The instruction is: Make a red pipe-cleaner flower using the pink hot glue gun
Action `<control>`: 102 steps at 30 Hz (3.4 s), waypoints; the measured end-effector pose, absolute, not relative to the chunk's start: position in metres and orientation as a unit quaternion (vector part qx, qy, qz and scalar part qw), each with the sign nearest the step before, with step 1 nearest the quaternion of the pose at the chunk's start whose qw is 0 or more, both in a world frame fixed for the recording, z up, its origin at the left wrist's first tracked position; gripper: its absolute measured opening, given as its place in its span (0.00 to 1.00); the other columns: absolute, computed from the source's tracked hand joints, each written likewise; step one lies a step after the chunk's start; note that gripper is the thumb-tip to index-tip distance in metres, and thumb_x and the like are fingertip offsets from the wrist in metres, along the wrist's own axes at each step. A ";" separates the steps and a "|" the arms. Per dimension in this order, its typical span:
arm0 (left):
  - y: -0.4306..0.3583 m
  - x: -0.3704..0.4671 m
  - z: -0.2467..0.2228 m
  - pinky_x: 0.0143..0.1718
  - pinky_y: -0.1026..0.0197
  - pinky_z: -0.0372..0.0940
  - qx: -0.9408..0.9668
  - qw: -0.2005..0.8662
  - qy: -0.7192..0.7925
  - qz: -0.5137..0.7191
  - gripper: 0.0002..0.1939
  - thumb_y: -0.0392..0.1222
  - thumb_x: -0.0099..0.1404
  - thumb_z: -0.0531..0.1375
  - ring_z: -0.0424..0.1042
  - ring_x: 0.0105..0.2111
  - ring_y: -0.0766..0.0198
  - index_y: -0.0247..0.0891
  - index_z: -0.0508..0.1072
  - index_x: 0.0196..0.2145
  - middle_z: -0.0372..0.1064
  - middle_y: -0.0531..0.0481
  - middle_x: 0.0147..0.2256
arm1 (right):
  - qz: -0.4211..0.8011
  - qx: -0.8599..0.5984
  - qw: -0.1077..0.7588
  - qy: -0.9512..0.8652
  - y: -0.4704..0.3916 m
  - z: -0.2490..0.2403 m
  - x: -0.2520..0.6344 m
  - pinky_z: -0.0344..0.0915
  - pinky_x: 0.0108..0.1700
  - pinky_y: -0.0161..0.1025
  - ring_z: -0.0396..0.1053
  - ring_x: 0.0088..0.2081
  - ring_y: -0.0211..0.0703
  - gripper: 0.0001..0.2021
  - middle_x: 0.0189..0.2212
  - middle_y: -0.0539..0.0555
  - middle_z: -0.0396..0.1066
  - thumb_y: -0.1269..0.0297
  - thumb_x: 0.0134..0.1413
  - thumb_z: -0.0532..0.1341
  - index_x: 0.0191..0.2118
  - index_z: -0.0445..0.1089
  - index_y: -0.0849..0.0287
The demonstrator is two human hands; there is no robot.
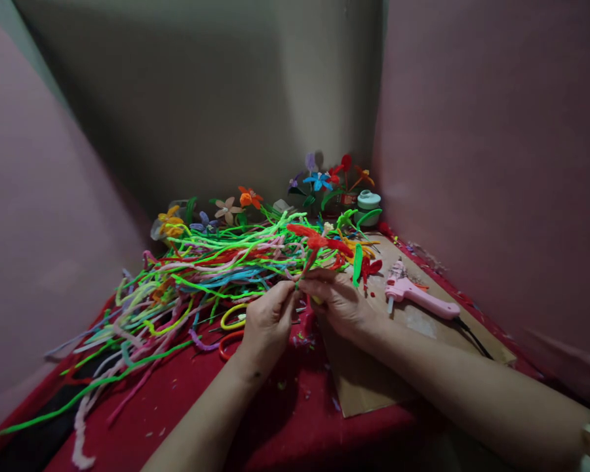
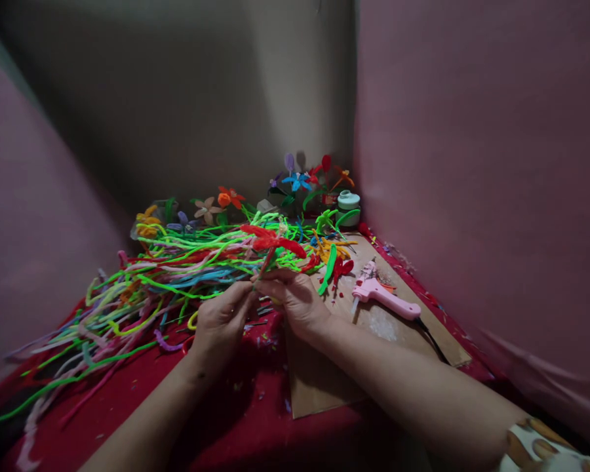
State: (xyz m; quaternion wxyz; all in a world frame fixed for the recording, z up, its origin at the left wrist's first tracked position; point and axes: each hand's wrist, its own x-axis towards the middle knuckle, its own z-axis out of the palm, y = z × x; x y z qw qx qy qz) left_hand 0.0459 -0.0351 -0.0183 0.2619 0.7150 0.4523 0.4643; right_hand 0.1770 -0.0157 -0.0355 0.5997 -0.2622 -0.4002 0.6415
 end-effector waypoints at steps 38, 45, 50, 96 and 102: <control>-0.026 0.034 -0.007 0.30 0.65 0.58 0.684 0.315 0.468 0.462 0.08 0.43 0.54 0.62 0.63 0.28 0.66 0.36 0.70 0.24 0.64 0.53 0.26 | 0.638 -0.292 0.476 -0.530 -0.033 -0.019 0.174 0.49 0.25 0.33 0.49 0.21 0.32 0.05 0.17 0.45 0.59 0.66 0.38 0.66 0.21 0.70 0.59; -0.027 0.035 -0.018 0.36 0.58 0.59 0.795 -0.001 0.421 0.436 0.04 0.38 0.61 0.54 0.65 0.33 0.60 0.38 0.69 0.31 0.68 0.47 0.30 | 0.535 -0.316 0.519 -0.586 -0.032 -0.016 0.174 0.54 0.28 0.34 0.54 0.25 0.36 0.06 0.16 0.46 0.56 0.72 0.39 0.59 0.17 0.63 0.58; -0.027 0.038 -0.021 0.36 0.56 0.58 0.803 -0.110 0.404 0.423 0.05 0.33 0.62 0.52 0.66 0.32 0.59 0.38 0.67 0.33 0.69 0.47 0.30 | 0.480 -0.349 0.515 -0.618 -0.032 -0.018 0.174 0.53 0.27 0.34 0.52 0.24 0.36 0.08 0.18 0.46 0.56 0.69 0.40 0.59 0.16 0.62 0.59; -0.018 0.032 -0.015 0.37 0.61 0.60 0.502 0.584 0.350 0.533 0.06 0.35 0.46 0.68 0.66 0.27 0.66 0.36 0.74 0.23 0.68 0.54 0.23 | 0.533 -0.307 0.539 -0.576 -0.036 -0.024 0.176 0.56 0.34 0.35 0.58 0.29 0.35 0.07 0.25 0.48 0.63 0.62 0.47 0.60 0.26 0.71 0.60; -0.022 0.034 -0.005 0.37 0.60 0.60 0.565 0.540 0.400 0.479 0.06 0.39 0.51 0.64 0.67 0.29 0.63 0.33 0.75 0.27 0.71 0.49 0.27 | 0.436 -0.346 0.546 -0.627 -0.034 -0.022 0.175 0.58 0.36 0.36 0.60 0.31 0.37 0.06 0.24 0.49 0.62 0.67 0.47 0.58 0.23 0.68 0.59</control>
